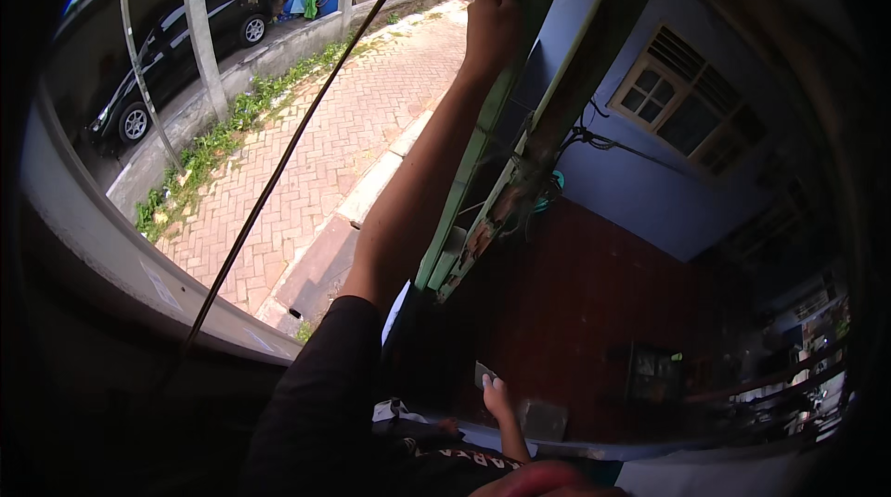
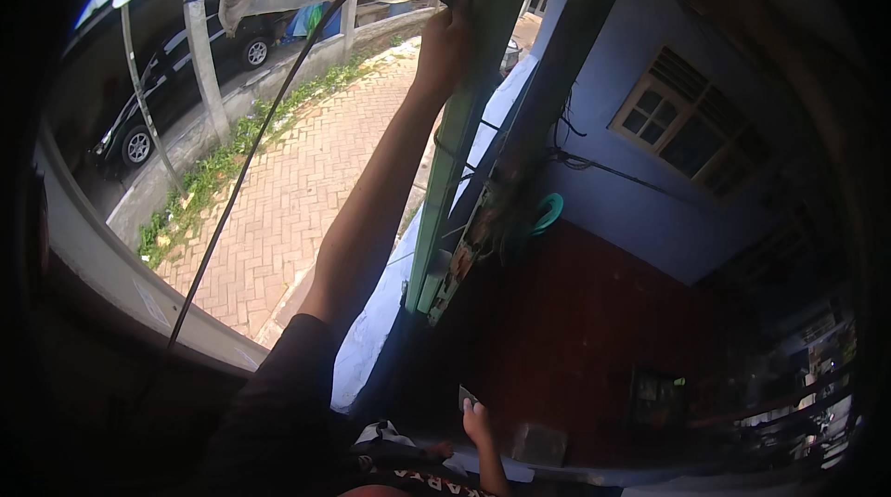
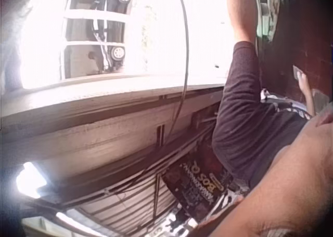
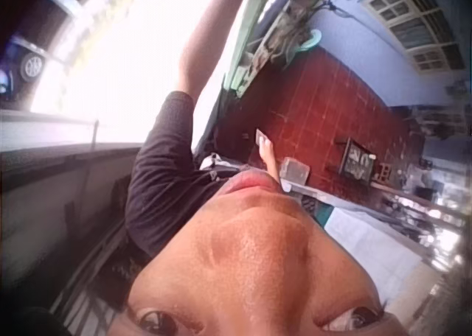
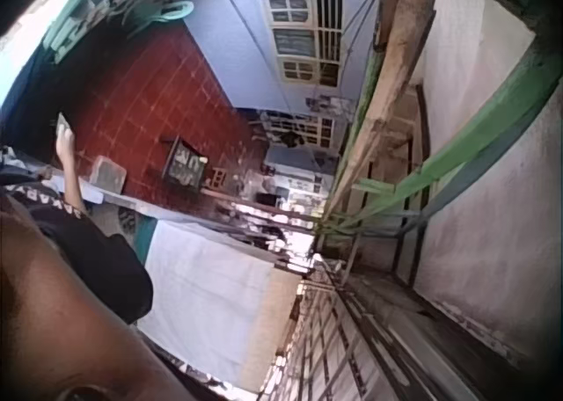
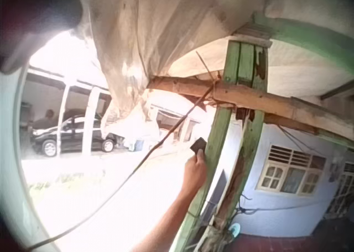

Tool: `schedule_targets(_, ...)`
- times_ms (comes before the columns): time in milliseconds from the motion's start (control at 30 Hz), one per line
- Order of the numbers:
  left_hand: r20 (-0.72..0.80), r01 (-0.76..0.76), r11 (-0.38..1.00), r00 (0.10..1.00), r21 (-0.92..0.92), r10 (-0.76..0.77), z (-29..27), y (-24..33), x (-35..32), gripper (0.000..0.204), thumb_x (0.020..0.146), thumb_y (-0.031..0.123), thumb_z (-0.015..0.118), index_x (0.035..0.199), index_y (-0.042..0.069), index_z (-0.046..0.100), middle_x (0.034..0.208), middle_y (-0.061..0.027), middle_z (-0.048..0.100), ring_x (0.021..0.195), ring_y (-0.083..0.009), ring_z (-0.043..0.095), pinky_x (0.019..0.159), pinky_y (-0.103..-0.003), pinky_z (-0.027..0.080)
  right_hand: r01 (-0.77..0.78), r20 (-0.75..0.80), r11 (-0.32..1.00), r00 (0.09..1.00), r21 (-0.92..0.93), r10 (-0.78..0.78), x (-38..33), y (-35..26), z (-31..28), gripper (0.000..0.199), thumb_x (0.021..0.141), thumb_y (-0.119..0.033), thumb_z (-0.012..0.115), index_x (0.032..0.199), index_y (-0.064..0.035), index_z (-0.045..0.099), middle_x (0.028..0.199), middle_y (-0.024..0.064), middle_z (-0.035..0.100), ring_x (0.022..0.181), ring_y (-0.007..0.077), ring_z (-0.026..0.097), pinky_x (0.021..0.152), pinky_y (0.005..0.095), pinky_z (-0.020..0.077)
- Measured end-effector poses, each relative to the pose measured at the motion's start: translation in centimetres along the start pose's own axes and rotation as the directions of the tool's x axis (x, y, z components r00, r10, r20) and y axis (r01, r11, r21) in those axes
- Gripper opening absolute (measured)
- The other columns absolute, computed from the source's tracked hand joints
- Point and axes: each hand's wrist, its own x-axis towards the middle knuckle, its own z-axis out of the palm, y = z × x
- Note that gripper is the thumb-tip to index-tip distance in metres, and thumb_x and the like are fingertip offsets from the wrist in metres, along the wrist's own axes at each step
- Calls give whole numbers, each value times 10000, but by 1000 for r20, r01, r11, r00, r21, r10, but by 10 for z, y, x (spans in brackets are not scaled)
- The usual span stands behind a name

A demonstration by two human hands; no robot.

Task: The person scrapes old paint from a green wooden door frame using a metal scraper and a sanding block. They alternate between scraping and sanding different sections of the frame, occasionally sweeping debris from the floor with a broom.

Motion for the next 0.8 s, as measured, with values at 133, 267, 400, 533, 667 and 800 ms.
schedule_targets(133, 165, -371, 920, 907, -125, 388, -28, -2, 163, 438, 1027, 390, 476, 1115, -6, 640, 908, -117, 660, 791, -159, 618, 721, -325, 476, 103, 24, 994, 994, 30, -104, 2, -10, 8, 546, 1002, -409, 520, 978, 127, 619, 1007, 371, 628, 1062, 515, 600, 859, 509, 474)
schedule_targets(267, 29, -312, 922, 945, -228, 326, 12, 36, 113, 480, 1044, 409, 463, 1062, -33, 650, 880, -127, 662, 813, -173, 601, 744, -329, 467, 84, -33, 980, 996, 179, -80, 3, -23, -26, 557, 1006, -425, 520, 955, 120, 625, 938, 315, 663, 964, 408, 667, 827, 471, 483)
schedule_targets(400, -69, -390, 911, 921, -136, 384, 24, 34, 58, 551, 1035, 390, 396, 889, -86, 630, 676, -194, 646, 684, -254, 646, 661, -413, 477, 500, -381, 821, 841, 277, -384, 17, -165, -127, 419, 1048, -306, 509, 1022, 102, 603, 919, 114, 648, 888, 176, 578, 807, 371, 467)
schedule_targets(533, 85, -240, 971, 967, 8, 239, -16, -20, 13, 550, 1062, 389, 394, 815, -62, 590, 627, -140, 604, 578, -196, 562, 582, -380, 442, 925, -620, 211, -32, -315, -784, 44, -403, -240, 402, 1052, -97, 387, 1424, 40, 454, 1429, 200, 512, 1292, 318, 528, 1054, 369, 413)
schedule_targets(667, 221, -250, 908, 958, 336, 183, -67, -75, -38, 554, 1066, 363, 392, 775, -70, 578, 617, -167, 594, 566, -238, 572, 584, -410, 445, 605, -377, 1, -495, -796, -783, 49, -605, -294, 635, 866, 12, 571, 1474, -15, 391, 1544, 185, 345, 1392, 408, 371, 1142, 453, 369)
schedule_targets(800, 168, -259, 957, 957, 132, 236, -53, -74, -50, 531, 1076, 321, 398, 821, -96, 605, 624, -188, 595, 578, -246, 569, 581, -419, 424, 516, -307, 12, -490, -856, -816, 109, -638, -307, 622, 854, 0, 569, 1455, 3, 411, 1546, 183, 339, 1409, 388, 354, 1170, 416, 351)
